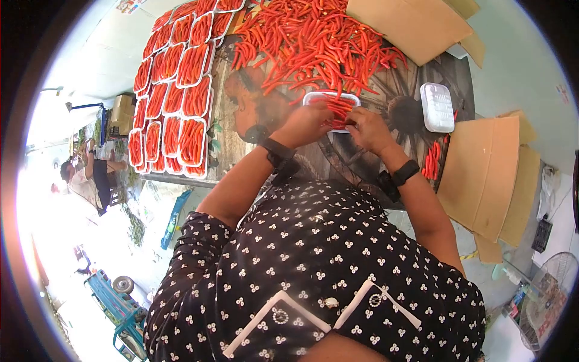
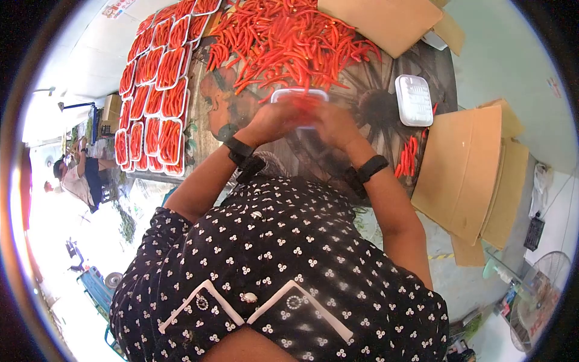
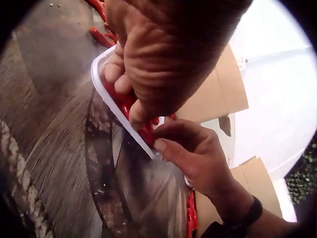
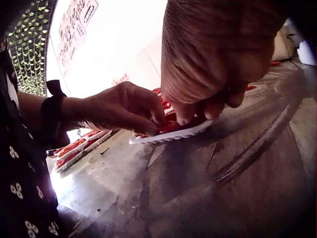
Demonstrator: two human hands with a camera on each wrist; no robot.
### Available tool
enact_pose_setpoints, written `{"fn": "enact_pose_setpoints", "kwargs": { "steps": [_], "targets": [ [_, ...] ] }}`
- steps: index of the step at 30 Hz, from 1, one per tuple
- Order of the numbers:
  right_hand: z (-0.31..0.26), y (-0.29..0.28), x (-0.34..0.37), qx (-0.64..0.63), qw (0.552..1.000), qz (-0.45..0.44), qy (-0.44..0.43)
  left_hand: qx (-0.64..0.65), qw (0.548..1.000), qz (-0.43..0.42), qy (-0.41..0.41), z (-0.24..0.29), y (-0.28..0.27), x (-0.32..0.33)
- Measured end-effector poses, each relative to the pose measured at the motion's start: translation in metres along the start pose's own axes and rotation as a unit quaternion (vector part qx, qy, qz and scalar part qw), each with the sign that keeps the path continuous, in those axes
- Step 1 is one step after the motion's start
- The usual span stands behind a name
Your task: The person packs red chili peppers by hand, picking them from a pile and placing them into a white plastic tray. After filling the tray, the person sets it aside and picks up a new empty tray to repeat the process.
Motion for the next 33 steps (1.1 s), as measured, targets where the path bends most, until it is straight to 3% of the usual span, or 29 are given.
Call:
{"fn": "enact_pose_setpoints", "kwargs": {
  "steps": [7,12,14,16,20,25,26,28,30,32,33],
  "targets": [
    [0.016,0.006,-0.001,0.014,0.998,-0.041,0.051,-0.015,1.000,0.027,0.003,-0.007,0.009,0.000],
    [0.011,-0.015,-0.028,-0.004,0.998,0.054,0.019,-0.048,0.999,0.014,0.019,-0.022,0.024,-0.001],
    [0.009,-0.013,-0.039,0.034,0.999,0.029,0.031,-0.042,0.999,0.004,0.013,-0.020,0.020,-0.001],
    [0.037,0.006,-0.054,-0.014,0.989,-0.023,0.146,-0.036,0.999,-0.006,0.005,-0.016,0.018,0.000],
    [0.058,0.026,-0.070,0.060,0.986,-0.068,0.141,-0.028,0.999,-0.029,0.001,-0.014,0.014,0.000],
    [0.060,0.017,-0.074,0.049,0.995,-0.006,0.088,-0.015,0.998,-0.051,-0.026,-0.007,-0.001,0.000],
    [0.060,0.010,-0.072,0.050,0.995,-0.006,0.089,-0.030,0.999,-0.017,-0.007,-0.007,-0.007,-0.001],
    [0.024,-0.030,-0.068,0.062,0.996,0.070,-0.013,-0.044,0.999,0.017,0.013,-0.003,-0.018,0.001],
    [0.020,-0.046,-0.062,0.028,0.994,0.109,0.014,0.007,0.997,0.058,-0.051,0.006,-0.039,0.002],
    [0.015,-0.056,-0.056,-0.004,0.988,0.149,0.041,0.015,0.996,0.061,-0.057,0.012,-0.048,-0.003],
    [0.014,-0.054,-0.054,-0.119,0.980,0.119,0.103,0.022,0.996,0.063,-0.060,0.014,-0.051,-0.006]
  ]
}}
Point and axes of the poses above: each hand's wrist, its own x-axis away from the middle knuckle, its own y-axis out of the palm, z = x × y, the point moved 4 cm from there along -x, towards the middle knuckle, and after that the axes turned 2 degrees about -z, right-handed, at the moved point
